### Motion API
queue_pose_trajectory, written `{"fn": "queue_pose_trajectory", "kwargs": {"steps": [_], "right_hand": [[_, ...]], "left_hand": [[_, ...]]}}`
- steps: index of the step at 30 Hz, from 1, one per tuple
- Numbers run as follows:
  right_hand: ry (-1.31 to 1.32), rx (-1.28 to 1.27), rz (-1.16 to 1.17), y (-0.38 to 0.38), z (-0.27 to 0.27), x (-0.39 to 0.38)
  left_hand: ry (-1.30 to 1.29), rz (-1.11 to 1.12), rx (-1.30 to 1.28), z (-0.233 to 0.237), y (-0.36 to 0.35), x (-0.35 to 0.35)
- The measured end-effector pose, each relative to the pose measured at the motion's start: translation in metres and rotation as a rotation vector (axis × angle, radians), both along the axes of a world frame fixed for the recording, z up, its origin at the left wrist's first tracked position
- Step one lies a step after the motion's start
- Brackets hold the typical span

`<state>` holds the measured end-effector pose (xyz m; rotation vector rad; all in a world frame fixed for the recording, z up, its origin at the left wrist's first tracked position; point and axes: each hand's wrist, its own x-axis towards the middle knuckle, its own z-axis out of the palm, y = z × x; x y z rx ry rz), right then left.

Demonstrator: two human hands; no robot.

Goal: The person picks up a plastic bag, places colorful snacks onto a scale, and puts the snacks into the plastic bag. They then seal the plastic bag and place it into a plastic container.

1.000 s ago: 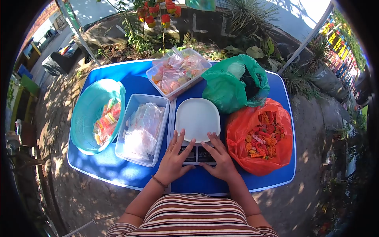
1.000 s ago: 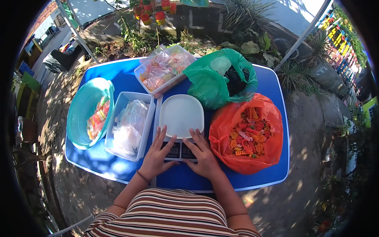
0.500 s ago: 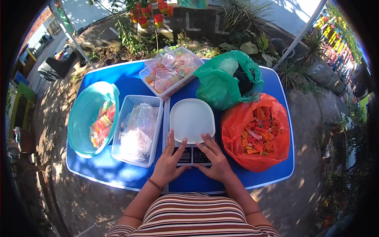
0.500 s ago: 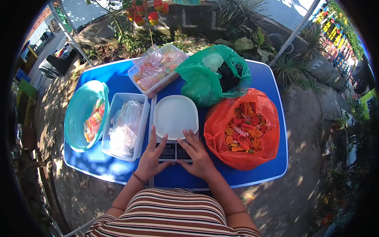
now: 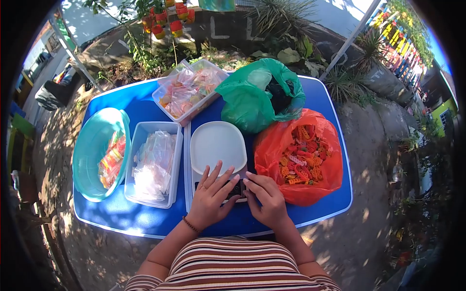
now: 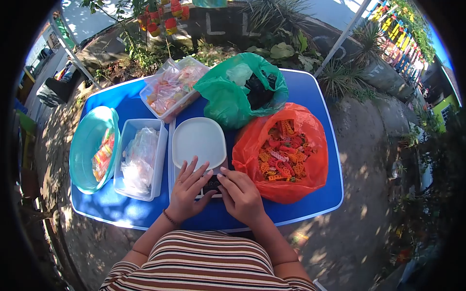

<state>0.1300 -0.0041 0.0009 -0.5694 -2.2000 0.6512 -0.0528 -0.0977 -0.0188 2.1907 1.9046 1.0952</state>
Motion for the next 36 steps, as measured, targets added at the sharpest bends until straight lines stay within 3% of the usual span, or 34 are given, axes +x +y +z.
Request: {"fn": "queue_pose_trajectory", "kwargs": {"steps": [5, 9, 12, 21, 27, 36], "right_hand": [[-0.004, 0.064, -0.313, 0.024, 0.028, 0.044], [-0.143, 0.011, -0.568, 0.047, 0.026, 0.083], [-0.184, -0.068, -0.615, 0.054, 0.026, 0.093], [-0.534, -0.042, -0.670, 0.066, 0.012, 0.084], [-0.522, 0.019, -0.672, 0.065, 0.022, 0.079], [-0.488, -0.090, -0.535, 0.069, 0.014, 0.068]], "left_hand": [[-0.063, -0.226, 0.117, 0.019, 0.045, 0.034], [-0.067, -0.389, 0.061, 0.013, 0.067, 0.061], [-0.063, -0.426, -0.023, 0.006, 0.073, 0.074], [0.006, -0.421, -0.092, 0.002, 0.071, 0.078], [-0.003, -0.405, -0.084, -0.001, 0.065, 0.074], [-0.028, -0.411, -0.065, 0.004, 0.054, 0.067]]}}
